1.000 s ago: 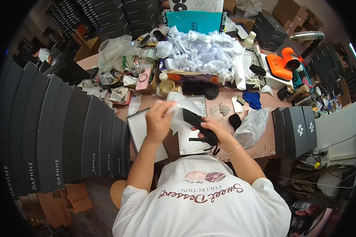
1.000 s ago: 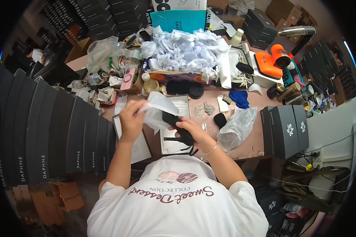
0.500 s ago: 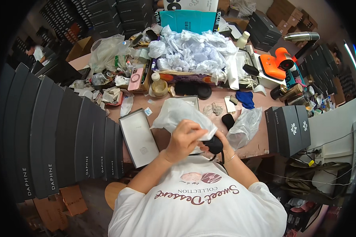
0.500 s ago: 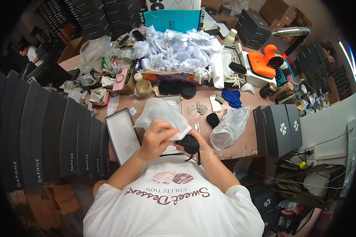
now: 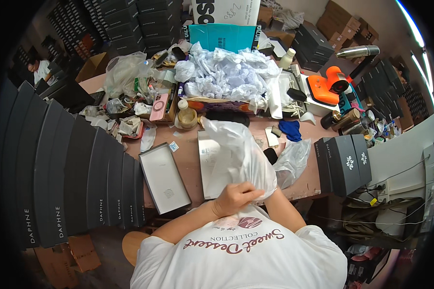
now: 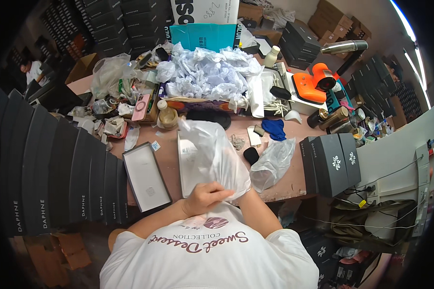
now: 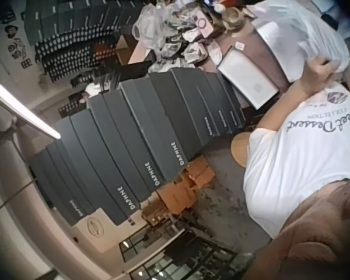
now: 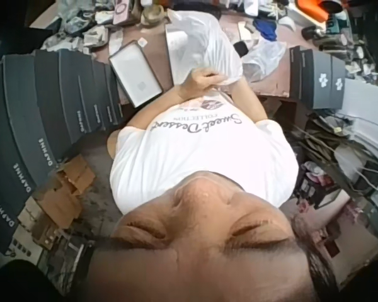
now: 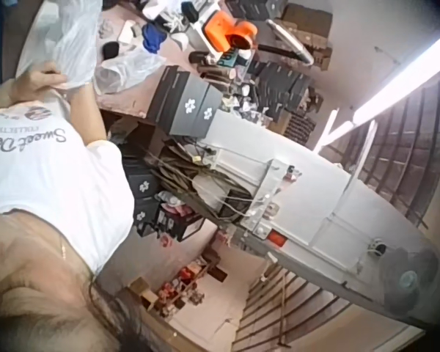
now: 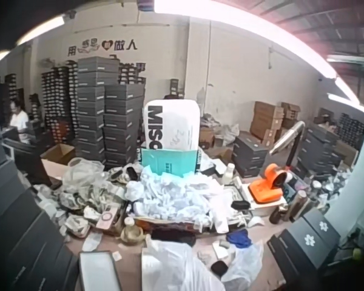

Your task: Inspecting and packing high-heeled shoes into a box with protective materials.

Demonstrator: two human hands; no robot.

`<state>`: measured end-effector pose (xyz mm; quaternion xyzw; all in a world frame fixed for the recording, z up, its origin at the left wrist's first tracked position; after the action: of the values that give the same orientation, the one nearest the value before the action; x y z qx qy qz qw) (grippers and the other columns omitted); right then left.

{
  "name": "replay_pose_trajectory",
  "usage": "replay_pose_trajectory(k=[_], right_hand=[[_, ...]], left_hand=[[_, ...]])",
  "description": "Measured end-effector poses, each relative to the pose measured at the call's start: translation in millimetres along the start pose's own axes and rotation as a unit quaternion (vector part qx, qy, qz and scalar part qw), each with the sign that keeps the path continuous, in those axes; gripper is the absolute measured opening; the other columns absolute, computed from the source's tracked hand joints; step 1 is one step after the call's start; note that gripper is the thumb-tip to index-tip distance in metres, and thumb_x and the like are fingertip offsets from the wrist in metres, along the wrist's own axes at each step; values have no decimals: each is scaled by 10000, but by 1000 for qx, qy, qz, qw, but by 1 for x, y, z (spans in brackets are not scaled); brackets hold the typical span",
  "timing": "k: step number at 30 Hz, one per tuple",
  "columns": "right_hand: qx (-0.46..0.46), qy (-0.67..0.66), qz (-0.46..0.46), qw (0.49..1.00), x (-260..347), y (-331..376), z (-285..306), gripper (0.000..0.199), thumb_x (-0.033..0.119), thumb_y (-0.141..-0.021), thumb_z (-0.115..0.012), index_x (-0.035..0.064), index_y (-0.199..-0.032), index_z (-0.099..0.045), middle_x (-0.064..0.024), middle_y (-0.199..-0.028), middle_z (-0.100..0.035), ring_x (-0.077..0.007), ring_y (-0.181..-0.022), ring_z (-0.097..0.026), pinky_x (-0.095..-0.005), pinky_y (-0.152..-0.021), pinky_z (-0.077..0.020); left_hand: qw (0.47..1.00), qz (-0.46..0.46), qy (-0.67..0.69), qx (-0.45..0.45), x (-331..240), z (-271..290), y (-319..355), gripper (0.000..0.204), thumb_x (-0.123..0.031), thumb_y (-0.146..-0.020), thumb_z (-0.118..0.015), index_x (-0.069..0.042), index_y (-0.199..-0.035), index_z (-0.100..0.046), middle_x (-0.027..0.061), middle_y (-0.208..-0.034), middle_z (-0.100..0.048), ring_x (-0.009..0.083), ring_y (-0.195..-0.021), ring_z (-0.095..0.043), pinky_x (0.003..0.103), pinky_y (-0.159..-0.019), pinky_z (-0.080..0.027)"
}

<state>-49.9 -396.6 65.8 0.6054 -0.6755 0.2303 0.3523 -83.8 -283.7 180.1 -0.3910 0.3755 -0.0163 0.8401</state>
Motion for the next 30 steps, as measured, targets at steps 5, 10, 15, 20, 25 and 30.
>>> replay_pose_trajectory(k=[5, 10, 15, 20, 25, 30], right_hand=[[-22, 84, 46, 995, 1, -25, -6, 332, 161, -922, -521, -5, -1209, -498, -133, -1081, -601, -197, -900, -617, -309, -731, -550], [-5, 36, 27, 999, 4, -12, 3, 331, 164, -924, -519, -2, -1209, -498, -129, -1082, -602, -196, -909, -615, -312, -733, -550], [-18, 136, 80, 987, 9, -45, -7, 329, 167, -925, -518, 2, -1210, -499, -126, -1084, -602, -195, -917, -613, -314, -735, -550], [4, -23, 30, 999, -9, -44, 36, 327, 169, -927, -516, 5, -1210, -500, -122, -1085, -602, -194, -926, -611, -317, -737, -549], [-1, 391, 169, 905, 38, -28, -9, 317, 196, -917, -495, 1, -1165, -520, -165, -1046, -586, -288, -958, -567, -380, -857, -475], [-15, 678, 190, 710, 80, -6, -25, 357, 291, -911, -494, 7, -1123, -543, -197, -1009, -578, -370, -955, -535, -421, -889, -417]], left_hand=[[997, -19, 68, 16, -10, -8, -14, 388, 62, -667, -664, -50, -1039, -655, 52, -764, -552, 198, -589, -569, 298, -513, -474], [992, -11, 73, 102, -16, -26, -1, 357, 25, -695, -670, -49, -1044, -641, 58, -764, -562, 207, -596, -586, 293, -515, -472], [991, 44, 73, 105, -10, -22, -11, 346, 28, -692, -664, -55, -1027, -638, 69, -765, -569, 226, -618, -590, 314, -530, -466], [992, 97, 64, 38, 8, -5, 16, 379, 37, -687, -662, -55, -1053, -629, 87, -776, -575, 256, -630, -584, 337, -550, -469], [996, 41, 62, 54, -20, 0, -18, 342, 15, -709, -664, -67, -1042, -653, 84, -754, -564, 244, -633, -571, 341, -558, -464], [985, 105, -8, -136, 26, 78, -73, 166, -24, -821, -632, -36, -982, -669, 18, -733, -547, 117, -596, -476, 258, -509, -375]])
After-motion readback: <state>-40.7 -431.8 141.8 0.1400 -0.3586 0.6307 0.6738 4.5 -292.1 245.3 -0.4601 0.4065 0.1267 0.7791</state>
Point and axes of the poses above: each hand's wrist, its own y-axis away from the middle knuckle, its own z-axis out of the back of the hand, x = y × z, the point moved 8 cm from there along -y, towards the middle knuckle
